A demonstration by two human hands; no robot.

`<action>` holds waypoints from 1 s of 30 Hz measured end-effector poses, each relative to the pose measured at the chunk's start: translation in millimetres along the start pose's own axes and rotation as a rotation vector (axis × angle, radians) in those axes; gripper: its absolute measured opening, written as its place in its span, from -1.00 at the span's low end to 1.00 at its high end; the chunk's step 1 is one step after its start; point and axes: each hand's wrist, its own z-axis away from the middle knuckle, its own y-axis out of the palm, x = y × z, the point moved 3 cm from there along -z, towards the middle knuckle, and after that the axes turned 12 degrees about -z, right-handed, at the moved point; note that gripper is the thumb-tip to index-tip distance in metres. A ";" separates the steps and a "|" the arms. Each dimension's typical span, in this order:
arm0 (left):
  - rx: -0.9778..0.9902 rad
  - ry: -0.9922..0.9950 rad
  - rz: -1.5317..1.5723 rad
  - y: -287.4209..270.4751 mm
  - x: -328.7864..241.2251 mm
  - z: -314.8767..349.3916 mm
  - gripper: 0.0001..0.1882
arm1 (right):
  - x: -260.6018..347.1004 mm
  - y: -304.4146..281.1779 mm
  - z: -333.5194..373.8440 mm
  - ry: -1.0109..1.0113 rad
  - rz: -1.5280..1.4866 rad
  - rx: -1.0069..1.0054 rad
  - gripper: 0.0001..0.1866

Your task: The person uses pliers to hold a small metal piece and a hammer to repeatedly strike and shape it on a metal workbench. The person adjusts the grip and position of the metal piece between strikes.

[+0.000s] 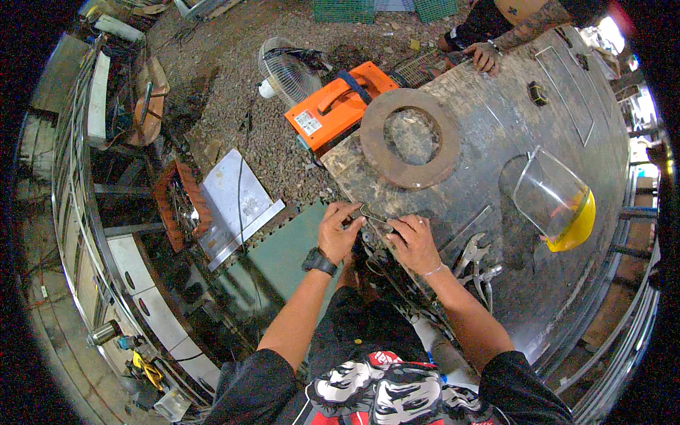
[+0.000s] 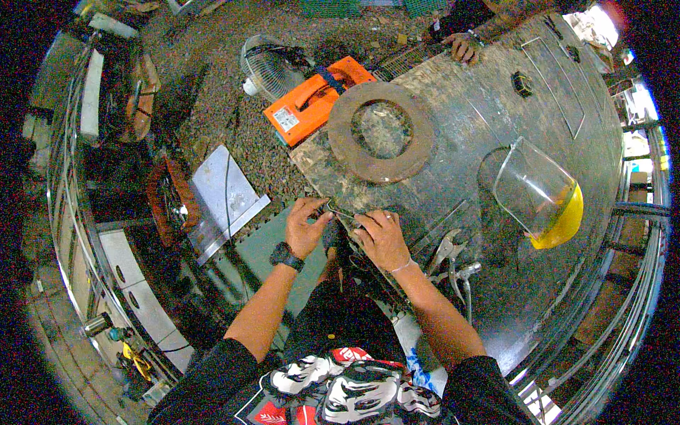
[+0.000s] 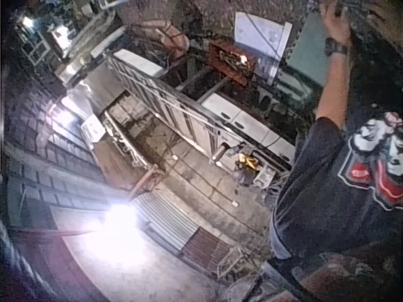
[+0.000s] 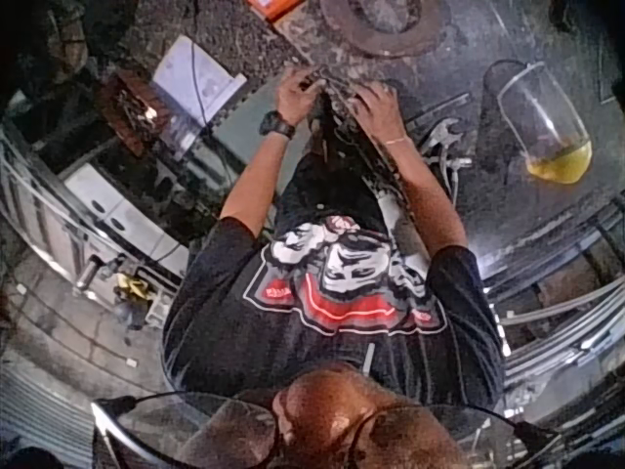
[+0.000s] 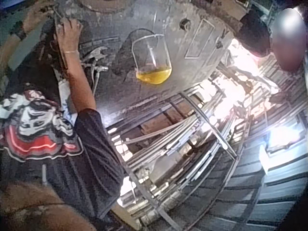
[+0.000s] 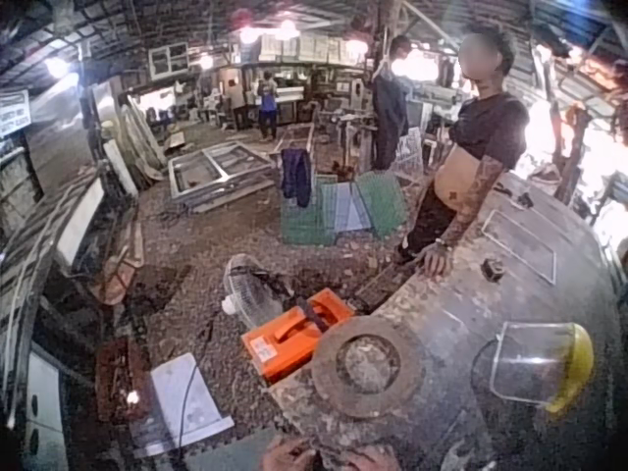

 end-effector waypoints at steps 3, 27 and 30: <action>0.002 -0.027 0.009 1.9 2.2 0.8 -0.60 | 0.5 -3.0 -2.6 0.017 -0.007 0.018 -0.63; 0.023 0.021 -0.073 5.5 0.9 0.9 -0.62 | -5.3 -0.7 12.0 0.044 -0.060 -0.136 -0.60; 0.020 -0.021 -0.050 7.5 2.3 0.6 -0.59 | -7.2 2.5 11.9 0.041 -0.065 -0.165 -0.64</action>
